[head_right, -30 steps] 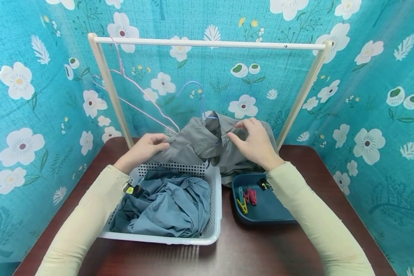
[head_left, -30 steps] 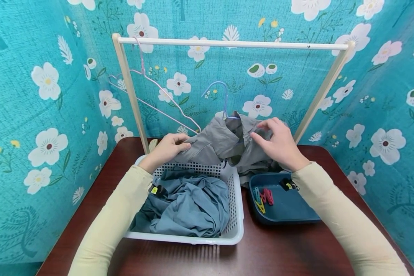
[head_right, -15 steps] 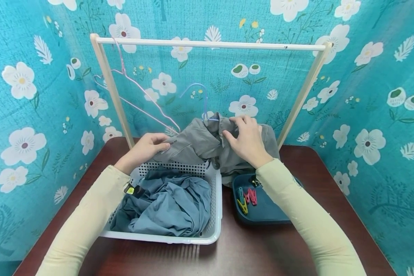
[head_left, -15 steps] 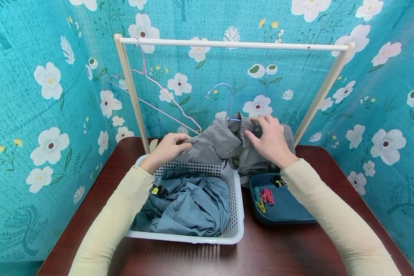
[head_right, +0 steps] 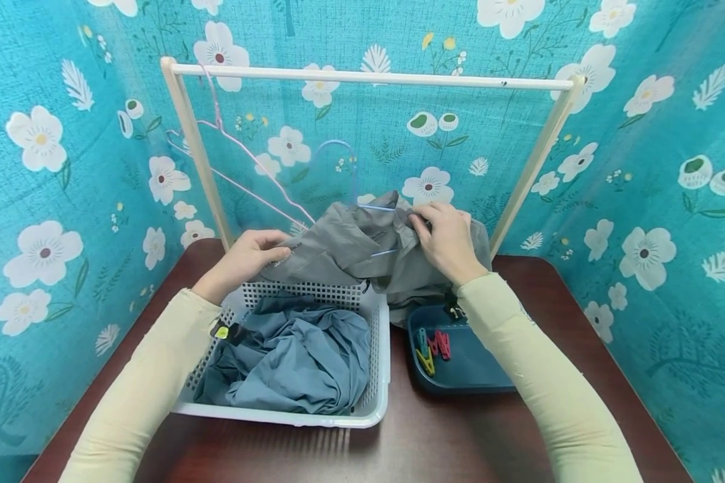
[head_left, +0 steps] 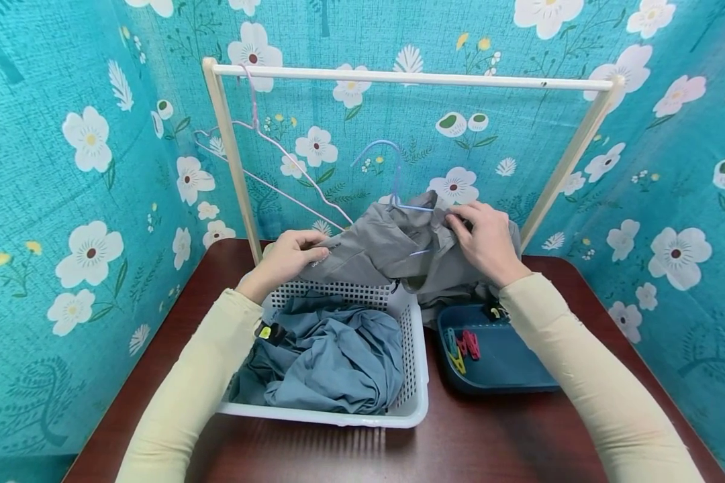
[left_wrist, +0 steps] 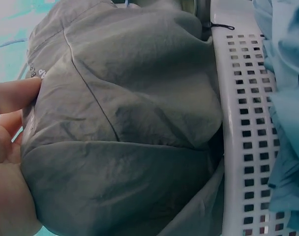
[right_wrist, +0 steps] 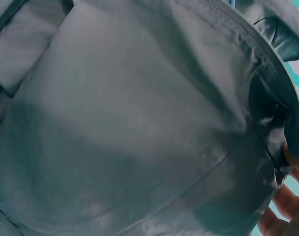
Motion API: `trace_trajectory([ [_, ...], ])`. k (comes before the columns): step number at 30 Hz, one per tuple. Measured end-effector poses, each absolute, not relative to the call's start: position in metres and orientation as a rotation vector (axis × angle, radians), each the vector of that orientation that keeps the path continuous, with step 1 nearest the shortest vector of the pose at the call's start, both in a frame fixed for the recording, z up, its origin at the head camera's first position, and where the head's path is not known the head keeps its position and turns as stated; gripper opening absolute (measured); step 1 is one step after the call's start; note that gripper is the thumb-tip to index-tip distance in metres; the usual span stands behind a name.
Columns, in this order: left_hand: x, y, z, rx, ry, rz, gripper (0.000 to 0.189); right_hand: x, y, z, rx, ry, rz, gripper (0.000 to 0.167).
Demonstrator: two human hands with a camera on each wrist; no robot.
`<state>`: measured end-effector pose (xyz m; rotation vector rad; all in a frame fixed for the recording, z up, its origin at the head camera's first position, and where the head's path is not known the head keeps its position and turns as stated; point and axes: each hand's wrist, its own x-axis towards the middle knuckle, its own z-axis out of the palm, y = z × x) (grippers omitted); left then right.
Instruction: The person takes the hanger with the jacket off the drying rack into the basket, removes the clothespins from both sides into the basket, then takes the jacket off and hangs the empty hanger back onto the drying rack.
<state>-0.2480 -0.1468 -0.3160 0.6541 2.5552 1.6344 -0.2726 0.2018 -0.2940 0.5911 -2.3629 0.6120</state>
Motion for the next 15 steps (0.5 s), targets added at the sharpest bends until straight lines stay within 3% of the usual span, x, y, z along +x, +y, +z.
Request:
trace_trajectory([
  [15, -0.256, -0.158, -0.324, 0.744, 2.639, 1.599, 0.02, -0.275, 0.224, -0.294, 0.662, -2.462, 0.698, 0.017],
])
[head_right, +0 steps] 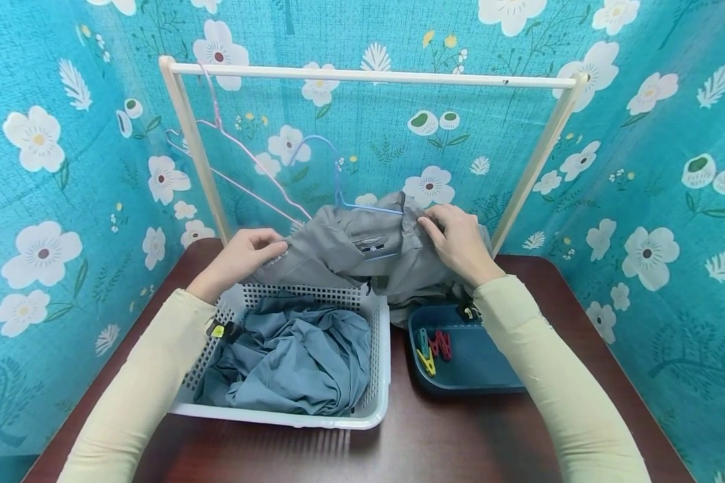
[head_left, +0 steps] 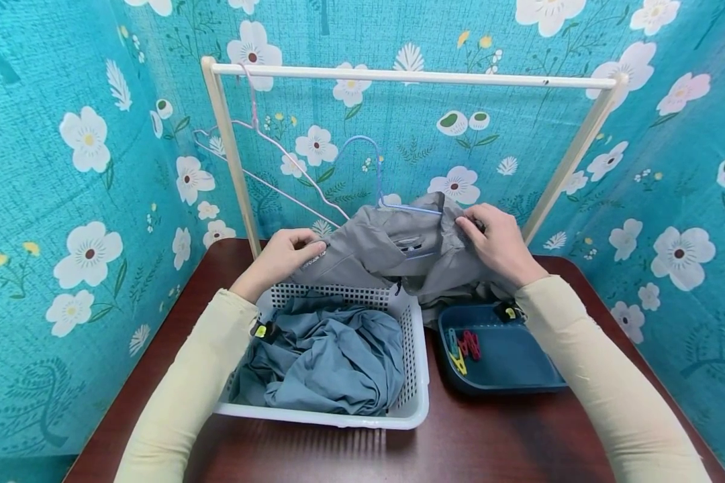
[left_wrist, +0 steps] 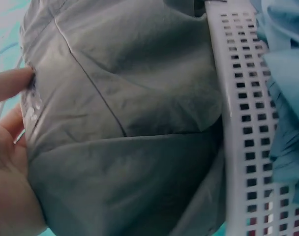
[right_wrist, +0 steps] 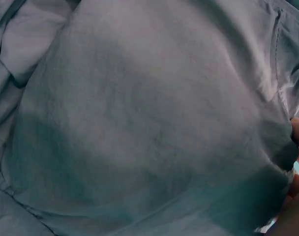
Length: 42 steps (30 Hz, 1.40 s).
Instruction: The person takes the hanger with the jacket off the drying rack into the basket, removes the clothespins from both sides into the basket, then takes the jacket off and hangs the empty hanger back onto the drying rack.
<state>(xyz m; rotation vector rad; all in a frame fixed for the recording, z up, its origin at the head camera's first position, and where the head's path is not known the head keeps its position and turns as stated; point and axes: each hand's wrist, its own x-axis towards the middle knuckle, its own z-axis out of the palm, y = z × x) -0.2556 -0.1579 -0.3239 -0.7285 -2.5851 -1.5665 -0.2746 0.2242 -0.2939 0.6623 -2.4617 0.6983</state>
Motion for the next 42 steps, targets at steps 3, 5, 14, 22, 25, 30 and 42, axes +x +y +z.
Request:
trace_trajectory([
  [3, -0.255, -0.154, -0.321, -0.713, -2.597, -1.435, 0.018, -0.272, 0.225, -0.294, 0.681, -2.46, 0.73, 0.017],
  [5, -0.253, -0.149, -0.318, -0.71, -2.598, -1.364, 0.016, -0.271, 0.225, -0.294, 0.684, -2.461, 0.743, 0.016],
  [14, -0.248, -0.13, -0.31, -0.723, -2.513, -1.347, 0.017, -0.267, 0.228, -0.291, 0.752, -2.498, 0.803, 0.022],
  [22, -0.248, -0.13, -0.311, -0.675, -2.502, -1.514, 0.018, -0.267, 0.232, -0.295, 0.638, -2.568, 0.855, 0.017],
  [25, -0.248, -0.129, -0.312, -0.673, -2.488, -1.534, 0.018, -0.269, 0.228, -0.296, 0.697, -2.504, 0.841, 0.013],
  [30, -0.235, -0.124, -0.297, -0.657, -2.486, -1.543, 0.019, -0.269, 0.221, -0.297, 0.751, -2.474, 0.769, 0.025],
  [42, -0.219, -0.117, -0.283, -0.633, -2.513, -1.581, 0.018, -0.263, 0.206, -0.297, 0.506, -2.796, 0.492, 0.073],
])
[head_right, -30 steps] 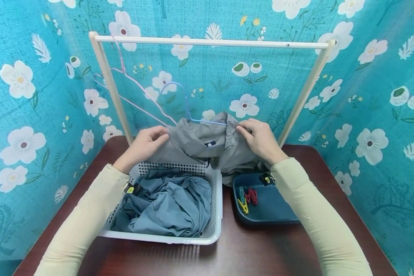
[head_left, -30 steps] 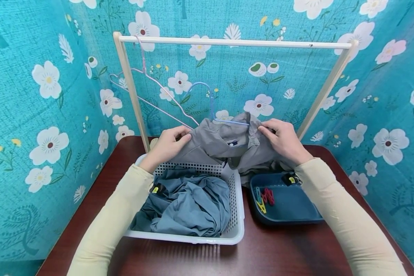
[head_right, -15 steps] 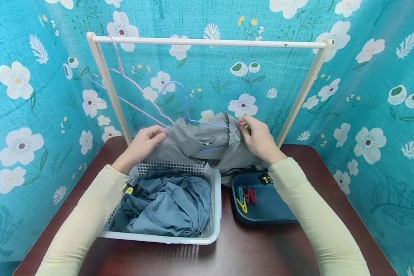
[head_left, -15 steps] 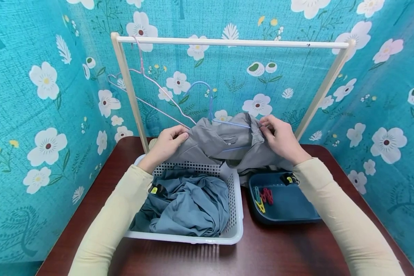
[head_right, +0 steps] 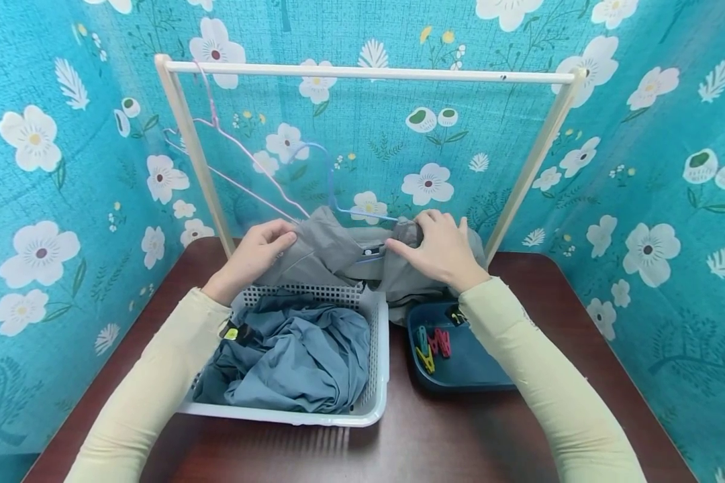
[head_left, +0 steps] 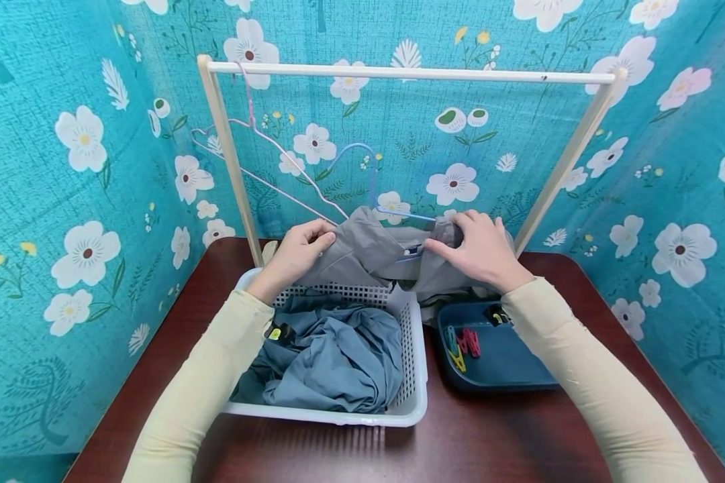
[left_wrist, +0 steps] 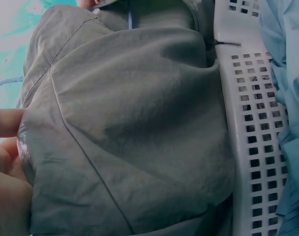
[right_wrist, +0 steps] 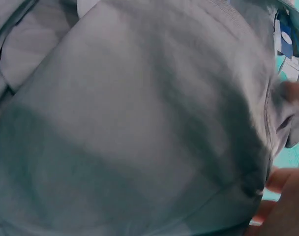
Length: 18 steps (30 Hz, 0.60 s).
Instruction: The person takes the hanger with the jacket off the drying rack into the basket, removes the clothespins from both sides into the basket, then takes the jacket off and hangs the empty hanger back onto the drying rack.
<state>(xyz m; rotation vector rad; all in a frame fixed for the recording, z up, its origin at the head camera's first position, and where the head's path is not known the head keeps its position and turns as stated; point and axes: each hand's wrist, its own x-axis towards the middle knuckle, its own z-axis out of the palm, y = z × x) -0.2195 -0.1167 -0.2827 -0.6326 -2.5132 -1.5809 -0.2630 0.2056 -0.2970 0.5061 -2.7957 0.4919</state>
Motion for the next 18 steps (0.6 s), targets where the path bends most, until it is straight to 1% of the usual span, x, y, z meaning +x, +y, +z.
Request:
trace_trajectory([
  [3, -0.219, -0.116, -0.283, -0.637, -2.527, -1.582, 0.018, -0.262, 0.204, -0.297, 0.498, -2.754, 0.521, 0.041],
  [4, -0.223, -0.117, -0.287, -0.637, -2.523, -1.586, 0.018, -0.262, 0.204, -0.298, 0.502, -2.732, 0.539, 0.034],
  [6, -0.231, -0.119, -0.296, -0.637, -2.512, -1.589, 0.018, -0.263, 0.205, -0.298, 0.493, -2.707, 0.583, 0.026],
  [8, -0.238, -0.122, -0.306, -0.632, -2.498, -1.6, 0.018, -0.263, 0.207, -0.297, 0.483, -2.698, 0.624, 0.022],
  [10, -0.246, -0.125, -0.315, -0.632, -2.483, -1.614, 0.018, -0.263, 0.21, -0.297, 0.476, -2.711, 0.666, 0.021],
  [18, -0.248, -0.133, -0.317, -0.641, -2.479, -1.601, 0.018, -0.264, 0.218, -0.299, 0.604, -2.661, 0.717, 0.016],
])
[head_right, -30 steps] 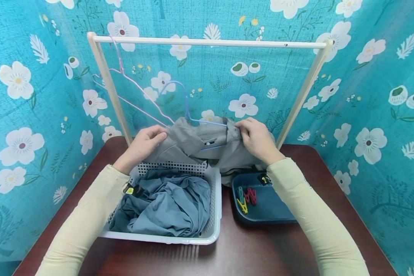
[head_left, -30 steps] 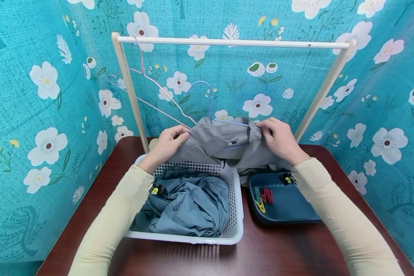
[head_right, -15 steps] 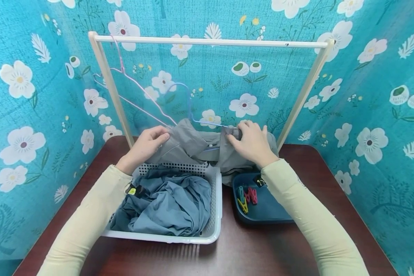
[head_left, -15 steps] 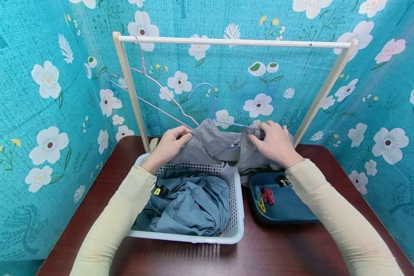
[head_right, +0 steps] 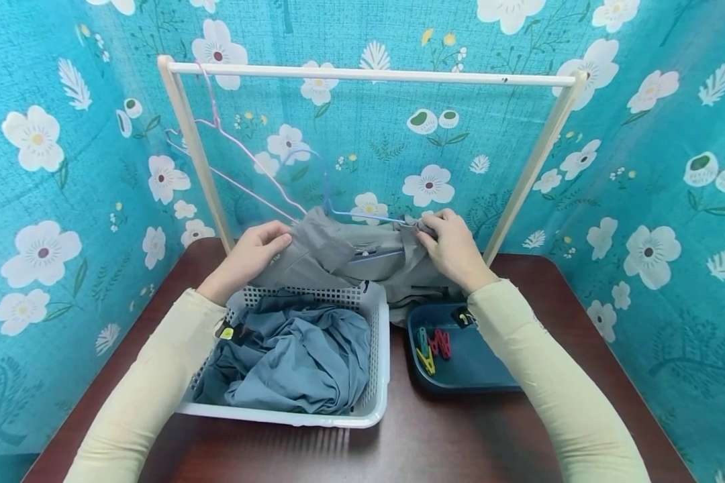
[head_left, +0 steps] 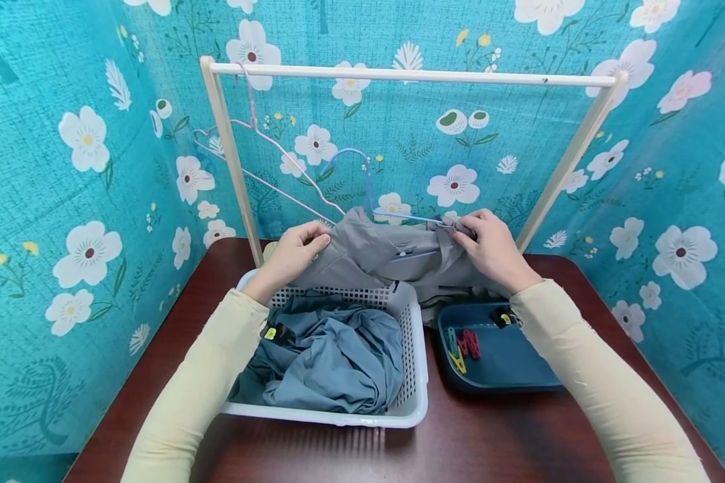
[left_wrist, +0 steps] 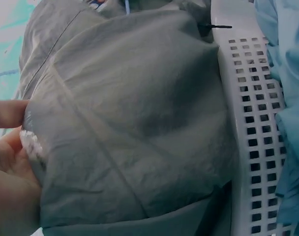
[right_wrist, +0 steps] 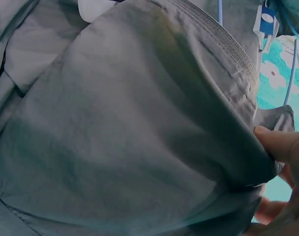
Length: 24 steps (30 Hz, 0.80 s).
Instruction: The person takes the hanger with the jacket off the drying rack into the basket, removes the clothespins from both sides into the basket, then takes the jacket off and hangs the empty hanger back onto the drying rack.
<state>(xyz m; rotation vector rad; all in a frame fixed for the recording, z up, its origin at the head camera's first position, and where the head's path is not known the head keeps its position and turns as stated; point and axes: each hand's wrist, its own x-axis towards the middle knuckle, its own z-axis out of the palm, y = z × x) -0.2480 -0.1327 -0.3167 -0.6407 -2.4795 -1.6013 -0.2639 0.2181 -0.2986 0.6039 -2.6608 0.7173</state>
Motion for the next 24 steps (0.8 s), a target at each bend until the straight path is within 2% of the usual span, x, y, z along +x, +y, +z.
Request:
trace_trajectory([
  [11, -0.249, -0.131, -0.315, -0.734, -2.588, -1.479, 0.014, -0.263, 0.226, -0.299, 0.724, -2.561, 0.756, 0.018],
  [18, -0.251, -0.131, -0.315, -0.756, -2.558, -1.558, 0.02, -0.264, 0.231, -0.295, 0.549, -2.624, 0.88, 0.016],
  [24, -0.249, -0.131, -0.312, -0.724, -2.506, -1.539, 0.017, -0.264, 0.235, -0.292, 0.408, -2.653, 1.071, 0.026],
])
